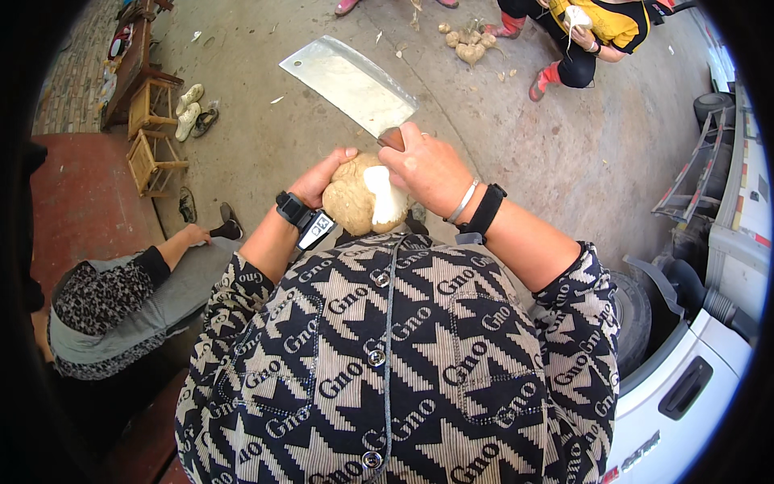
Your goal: The person selects a large root vegetable from a pile, retrieves a cleaver, and uses it to cut and peel the outer skin. They then continue peeling by hand, removing remaining skin and fibrous strands while others nearby also peel similar vegetables.
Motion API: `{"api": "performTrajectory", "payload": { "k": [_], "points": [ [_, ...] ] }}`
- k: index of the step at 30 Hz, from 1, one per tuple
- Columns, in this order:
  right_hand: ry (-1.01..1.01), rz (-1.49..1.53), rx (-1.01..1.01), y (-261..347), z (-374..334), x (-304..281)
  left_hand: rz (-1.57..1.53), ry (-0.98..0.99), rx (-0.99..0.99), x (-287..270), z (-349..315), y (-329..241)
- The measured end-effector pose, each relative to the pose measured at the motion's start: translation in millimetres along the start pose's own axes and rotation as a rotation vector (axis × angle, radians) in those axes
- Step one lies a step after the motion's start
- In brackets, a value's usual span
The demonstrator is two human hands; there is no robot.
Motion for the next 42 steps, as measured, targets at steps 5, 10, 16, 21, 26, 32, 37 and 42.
{"api": "performTrajectory", "payload": {
  "k": [5,10,16,21,26,32,37,42],
  "points": [
    [-0.19,0.254,0.062,-15,7,6,-0.007,0.051,0.157,0,-4,-3],
    [-0.287,0.275,0.172,-52,5,17,0.07,0.109,0.338,-3,-10,-4],
    [-0.275,0.197,0.393,-93,-6,13,-0.048,0.126,0.405,-16,-26,1],
    [-0.284,0.32,0.366,-71,-5,15,-0.096,0.014,0.269,-24,-27,11],
    [-0.178,0.336,0.314,-32,7,11,-0.04,0.11,0.32,-12,-25,10],
    [-0.171,0.304,0.139,-3,4,6,0.028,0.128,0.301,-14,-24,8],
    [-0.093,0.171,0.01,5,5,11,0.16,0.055,0.333,-20,-26,6],
    [-0.046,0.095,-0.048,16,1,17,0.209,0.058,0.273,-21,-33,5]
  ]
}}
Point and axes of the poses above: each hand's wrist, its own z-axis towards the middle knuckle, its own x-axis out of the palm, y = z × x, the point moved 3 cm from there along z, towards the middle knuckle, and after that the axes turned 7 degrees about z, right-handed, at the moved point
